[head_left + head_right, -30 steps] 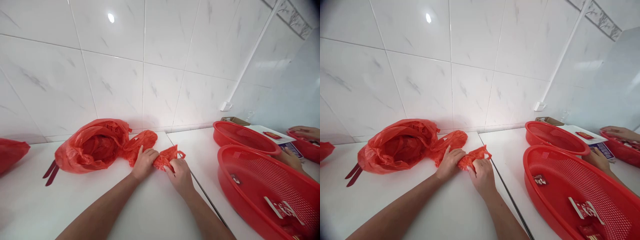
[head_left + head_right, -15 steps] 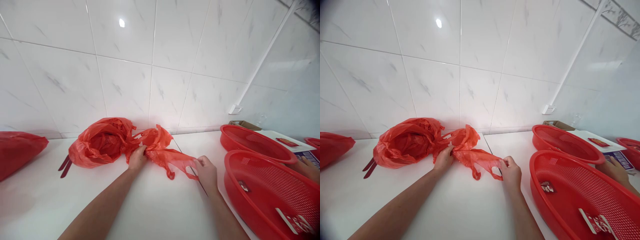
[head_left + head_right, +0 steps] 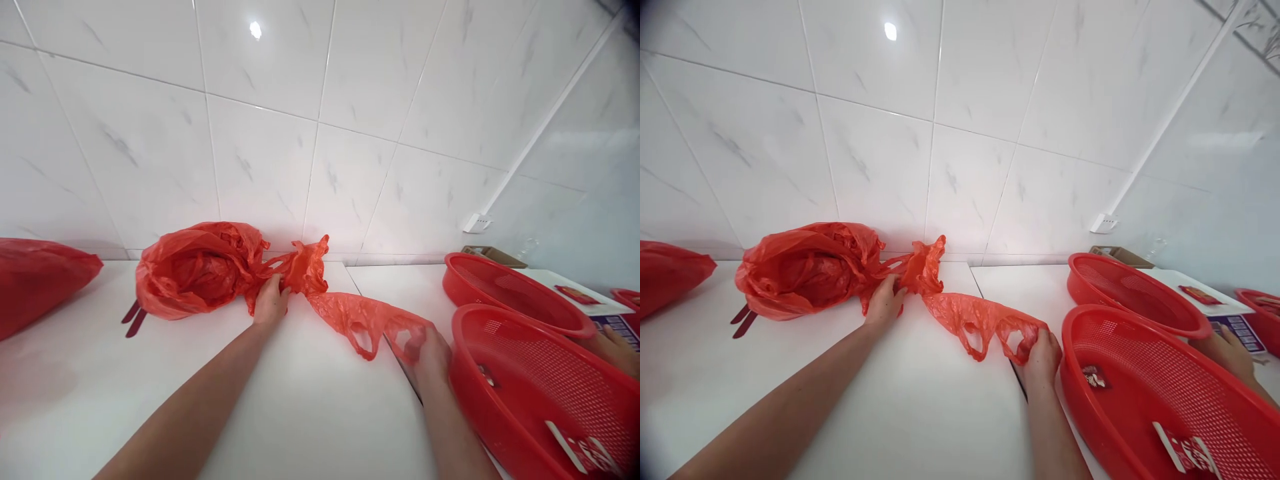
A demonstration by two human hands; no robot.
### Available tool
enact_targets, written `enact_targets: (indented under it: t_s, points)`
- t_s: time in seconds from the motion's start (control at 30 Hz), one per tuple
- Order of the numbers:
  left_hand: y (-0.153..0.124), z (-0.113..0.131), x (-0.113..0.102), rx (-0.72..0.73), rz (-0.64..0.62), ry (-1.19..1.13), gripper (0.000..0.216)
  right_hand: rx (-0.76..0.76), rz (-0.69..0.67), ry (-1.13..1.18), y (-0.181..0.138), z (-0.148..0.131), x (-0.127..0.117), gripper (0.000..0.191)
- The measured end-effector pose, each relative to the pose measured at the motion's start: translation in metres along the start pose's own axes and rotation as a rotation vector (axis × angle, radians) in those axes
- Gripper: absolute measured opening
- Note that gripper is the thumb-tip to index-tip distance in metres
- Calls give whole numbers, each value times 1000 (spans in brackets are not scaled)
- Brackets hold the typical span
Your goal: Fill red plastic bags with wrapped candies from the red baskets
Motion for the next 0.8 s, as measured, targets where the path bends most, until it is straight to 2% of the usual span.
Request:
enact_targets:
  t_s: [0.07,0.13,0.2,0.23,0.27,0.33,0.4,0.47,0.57,0.6,0.67,0.73,0.8]
  points:
    - [-8,15,-5,116,14,-21,40,-2,-43,-15,-6,-2,4,11]
    - [-26,38,-7,267,-19,-40,44,-18,-117,-35,-15,-5,11,12]
    - [-52,62,-3,461,-107,-57,46,-38,-211,-62,-28,-9,21,16]
    - [-67,74,0,571,-169,-64,53,-51,-263,-78,-35,-12,25,19]
    - [-78,82,4,620,-229,-73,61,-66,-315,-99,-41,-15,28,22]
    - [-87,85,10,525,-320,-101,67,-105,-398,-156,-47,-21,30,26]
    - [-82,76,14,334,-358,-133,63,-152,-416,-235,-45,-27,25,25]
    - [-72,62,14,200,-377,-164,54,-213,-353,-329,-36,-34,15,23]
    - [-60,44,12,63,-407,-236,40,-349,-221,-437,-32,-50,8,42]
    - [-58,41,10,23,-415,-276,36,-453,-202,-471,-37,-58,11,48]
    - [-58,42,8,-47,-424,-374,31,-772,-200,-526,-61,-76,24,46]
    - [-61,49,5,-105,-437,-497,24,-1127,-262,-540,-96,-90,42,30]
    - [-65,60,2,-150,-472,-641,19,-1294,-403,-504,-125,-93,57,16]
Point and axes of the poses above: each hand's wrist, its own y-axis towards the middle knuckle, its own x-axis out of the palm, z = x × y, the point moved 4 cm from there along y, towards the middle knuckle, and after that the axes turned 9 degrees about -x, right-handed, at the moved point
